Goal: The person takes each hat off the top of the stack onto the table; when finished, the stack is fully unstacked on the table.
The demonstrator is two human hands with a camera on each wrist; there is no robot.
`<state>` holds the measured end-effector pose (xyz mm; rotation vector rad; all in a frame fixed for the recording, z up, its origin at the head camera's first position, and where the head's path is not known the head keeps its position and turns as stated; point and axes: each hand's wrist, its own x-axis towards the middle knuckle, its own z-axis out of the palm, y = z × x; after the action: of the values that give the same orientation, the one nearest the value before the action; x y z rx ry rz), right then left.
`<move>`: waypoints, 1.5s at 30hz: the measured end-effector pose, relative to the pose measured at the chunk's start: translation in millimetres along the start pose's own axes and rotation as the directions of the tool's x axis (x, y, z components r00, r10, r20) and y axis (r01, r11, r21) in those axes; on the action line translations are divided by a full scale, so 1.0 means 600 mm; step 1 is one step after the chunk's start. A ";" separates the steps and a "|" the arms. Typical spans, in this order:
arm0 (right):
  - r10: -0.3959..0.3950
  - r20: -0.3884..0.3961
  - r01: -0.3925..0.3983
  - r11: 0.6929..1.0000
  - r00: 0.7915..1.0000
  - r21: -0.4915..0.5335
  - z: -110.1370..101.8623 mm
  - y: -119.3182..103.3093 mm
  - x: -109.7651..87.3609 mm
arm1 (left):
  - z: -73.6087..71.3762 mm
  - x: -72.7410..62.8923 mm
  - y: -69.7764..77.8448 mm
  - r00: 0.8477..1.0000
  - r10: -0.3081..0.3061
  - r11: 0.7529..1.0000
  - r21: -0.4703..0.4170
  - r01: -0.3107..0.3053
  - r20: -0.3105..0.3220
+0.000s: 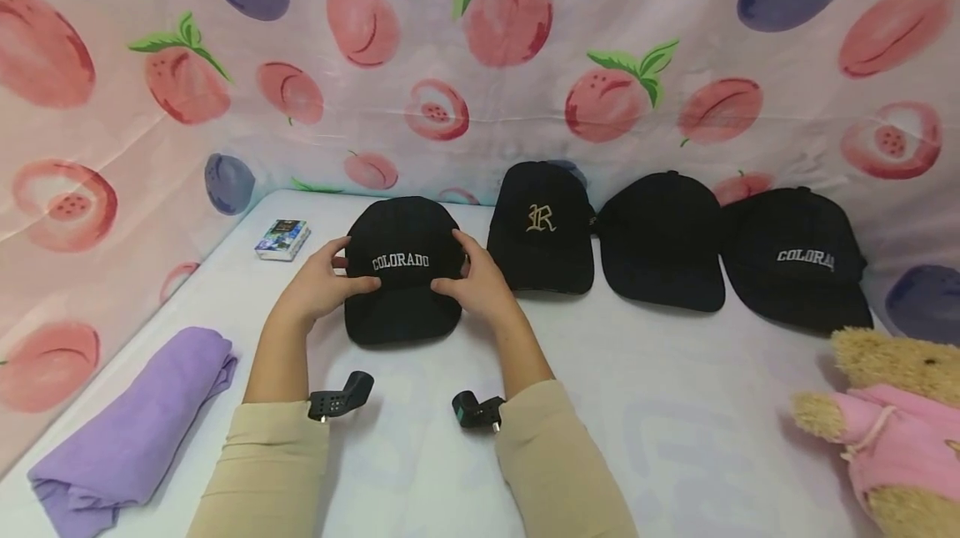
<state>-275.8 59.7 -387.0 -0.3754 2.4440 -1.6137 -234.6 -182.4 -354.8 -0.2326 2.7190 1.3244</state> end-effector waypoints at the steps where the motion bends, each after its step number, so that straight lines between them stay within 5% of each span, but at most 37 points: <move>1: -0.004 0.000 0.004 1.000 1.000 0.003 0.000 0.001 0.000 | 0.000 0.000 -0.001 1.000 0.006 1.000 0.002 -0.006 0.003; 11: -0.014 0.010 0.013 0.998 1.000 0.054 0.000 0.003 -0.001 | -0.001 0.001 -0.006 1.000 0.030 0.998 -0.053 -0.030 0.002; 30: -0.034 -0.036 0.031 0.997 0.999 -0.075 0.008 0.000 -0.007 | 0.005 -0.002 -0.005 0.997 0.073 0.997 0.016 -0.072 -0.025; 45: -0.015 -0.023 0.014 0.998 1.000 -0.065 0.009 -0.001 -0.009 | 0.005 0.001 -0.010 0.995 0.098 0.995 0.003 -0.098 -0.018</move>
<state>-269.1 56.1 -388.3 -0.3866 2.5221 -1.5561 -234.0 -183.7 -361.4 -0.1129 2.7794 1.3499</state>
